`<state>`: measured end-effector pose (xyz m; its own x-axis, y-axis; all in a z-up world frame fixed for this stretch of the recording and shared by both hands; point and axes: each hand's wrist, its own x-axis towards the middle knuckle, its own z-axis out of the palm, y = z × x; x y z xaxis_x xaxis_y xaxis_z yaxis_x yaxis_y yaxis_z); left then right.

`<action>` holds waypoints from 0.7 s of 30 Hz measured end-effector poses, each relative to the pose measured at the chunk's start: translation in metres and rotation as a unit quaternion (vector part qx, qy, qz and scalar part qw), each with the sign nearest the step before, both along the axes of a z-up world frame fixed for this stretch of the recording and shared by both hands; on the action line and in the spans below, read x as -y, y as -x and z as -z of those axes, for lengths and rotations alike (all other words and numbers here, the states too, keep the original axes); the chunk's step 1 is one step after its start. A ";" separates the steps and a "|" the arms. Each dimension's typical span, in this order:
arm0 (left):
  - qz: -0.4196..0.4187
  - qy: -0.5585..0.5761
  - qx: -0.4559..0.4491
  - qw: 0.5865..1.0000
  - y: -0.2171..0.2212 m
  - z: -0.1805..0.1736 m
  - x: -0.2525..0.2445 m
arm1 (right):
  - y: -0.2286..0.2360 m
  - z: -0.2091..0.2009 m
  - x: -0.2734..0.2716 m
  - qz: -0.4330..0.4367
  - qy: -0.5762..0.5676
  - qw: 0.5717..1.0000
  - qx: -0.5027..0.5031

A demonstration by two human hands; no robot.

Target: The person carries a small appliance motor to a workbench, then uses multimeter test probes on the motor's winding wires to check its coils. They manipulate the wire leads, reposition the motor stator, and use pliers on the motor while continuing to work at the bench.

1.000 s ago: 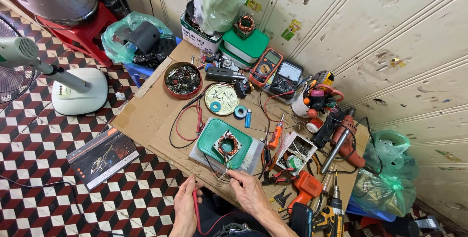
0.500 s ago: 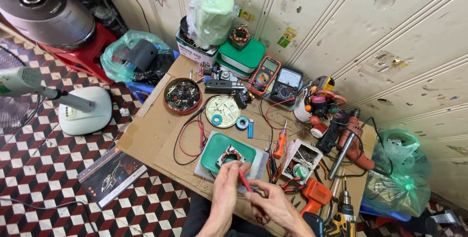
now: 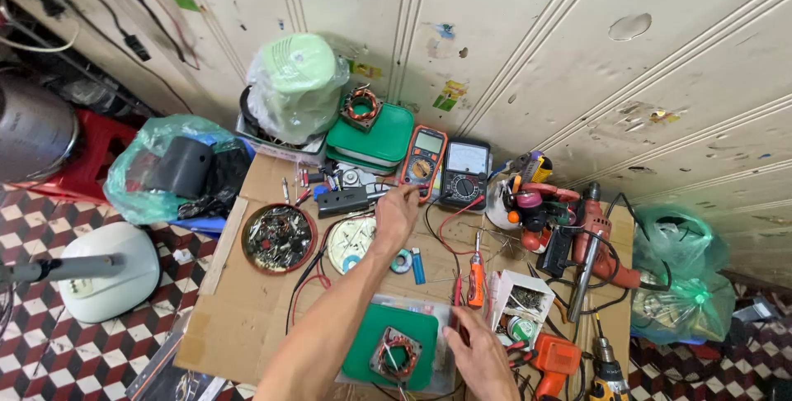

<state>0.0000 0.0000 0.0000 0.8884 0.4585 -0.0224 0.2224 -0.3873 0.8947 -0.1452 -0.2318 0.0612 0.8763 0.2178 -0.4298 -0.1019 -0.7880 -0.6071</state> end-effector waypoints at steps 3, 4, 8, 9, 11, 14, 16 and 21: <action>-0.015 -0.003 -0.035 0.999 -0.054 0.045 -0.003 | 0.013 0.049 0.007 0.048 -0.004 0.998 -0.047; -0.006 -0.002 -0.040 0.999 -0.065 0.051 -0.002 | 0.015 0.068 0.016 0.057 -0.002 0.997 -0.051; -0.052 -0.035 -0.124 0.990 -0.093 0.068 0.009 | 0.032 0.120 0.042 0.068 0.006 0.975 -0.212; -0.077 -0.046 -0.142 0.986 -0.094 0.070 0.011 | 0.038 0.127 0.045 0.065 0.036 0.971 -0.227; -0.099 -0.044 -0.154 0.982 -0.093 0.068 0.016 | 0.043 0.135 0.051 0.078 0.037 0.968 -0.237; -0.142 -0.035 -0.175 0.974 -0.093 0.055 0.021 | 0.041 0.149 0.065 0.079 0.020 0.960 -0.267; -0.159 -0.027 -0.189 0.969 -0.094 0.053 0.026 | 0.040 0.158 0.074 0.070 0.003 0.954 -0.292; -0.154 -0.054 -0.153 0.975 -0.095 0.075 0.028 | 0.037 0.147 0.072 0.119 -0.022 0.955 -0.270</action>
<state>0.0951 -0.0277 -0.0748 0.6668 0.7174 -0.2020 0.5940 -0.3479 0.7253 -0.1821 -0.3039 -0.0863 0.5560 0.0692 -0.8283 -0.5824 -0.6786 -0.4476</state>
